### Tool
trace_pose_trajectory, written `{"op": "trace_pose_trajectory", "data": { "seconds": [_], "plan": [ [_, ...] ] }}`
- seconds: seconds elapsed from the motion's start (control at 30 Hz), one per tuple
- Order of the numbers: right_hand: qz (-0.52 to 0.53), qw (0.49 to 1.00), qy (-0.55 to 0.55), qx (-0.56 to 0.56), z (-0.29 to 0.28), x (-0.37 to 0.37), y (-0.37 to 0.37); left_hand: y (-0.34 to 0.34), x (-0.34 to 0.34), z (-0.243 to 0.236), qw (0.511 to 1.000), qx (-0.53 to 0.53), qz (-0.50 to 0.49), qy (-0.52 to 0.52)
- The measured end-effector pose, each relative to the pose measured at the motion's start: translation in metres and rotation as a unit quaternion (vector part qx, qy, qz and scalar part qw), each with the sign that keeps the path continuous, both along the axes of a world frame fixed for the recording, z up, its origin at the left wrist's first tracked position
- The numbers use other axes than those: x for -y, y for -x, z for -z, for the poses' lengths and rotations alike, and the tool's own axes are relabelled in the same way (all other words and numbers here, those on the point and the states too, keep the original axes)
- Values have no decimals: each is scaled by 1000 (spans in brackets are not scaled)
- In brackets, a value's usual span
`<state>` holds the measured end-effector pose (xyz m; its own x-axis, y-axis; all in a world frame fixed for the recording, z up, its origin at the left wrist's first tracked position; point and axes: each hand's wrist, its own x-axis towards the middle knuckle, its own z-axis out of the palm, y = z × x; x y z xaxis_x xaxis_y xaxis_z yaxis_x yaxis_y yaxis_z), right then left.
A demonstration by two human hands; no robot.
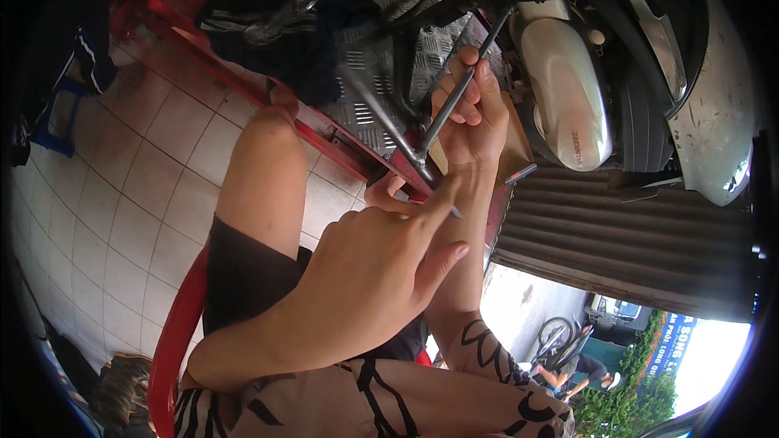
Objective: The person uses a T-handle wrench to loosen and tighten bolts on the side panel of a scooter. They repeatedly adjust the tool and reposition their hands to access different fasteners on the vehicle's body.
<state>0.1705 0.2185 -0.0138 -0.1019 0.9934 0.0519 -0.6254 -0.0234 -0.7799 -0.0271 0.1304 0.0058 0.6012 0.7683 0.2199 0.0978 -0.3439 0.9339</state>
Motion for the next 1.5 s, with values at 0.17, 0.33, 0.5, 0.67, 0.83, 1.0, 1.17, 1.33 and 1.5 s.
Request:
{"op": "trace_pose_trajectory", "data": {
  "seconds": [0.17,0.33,0.5,0.67,0.83,1.0,1.17,1.33,1.5],
  "plan": [
    [3,1000,-6,-27,-4,1,1,2,-5,-9,978,104,-142,114],
    [-24,998,-29,-57,2,-10,-2,3,-1,3,999,21,-15,-38],
    [7,998,-26,-54,-10,1,-7,2,-4,-5,990,87,-99,50],
    [-45,992,-64,-99,-3,-9,-17,-1,-4,7,994,91,-59,-21],
    [-6,997,-36,-69,-10,-2,-7,-19,-8,-1,968,173,-181,-14],
    [5,998,-26,-55,-3,-5,-10,-25,-23,3,932,137,-271,-197],
    [-3,997,-45,-62,-2,-7,-6,-16,-29,-6,927,88,-259,-256],
    [21,998,-34,-46,-12,-5,2,-14,-38,-10,942,126,-218,-224],
    [13,999,-32,-35,-14,1,4,-21,-27,-12,961,127,-203,-142]
  ]
}}
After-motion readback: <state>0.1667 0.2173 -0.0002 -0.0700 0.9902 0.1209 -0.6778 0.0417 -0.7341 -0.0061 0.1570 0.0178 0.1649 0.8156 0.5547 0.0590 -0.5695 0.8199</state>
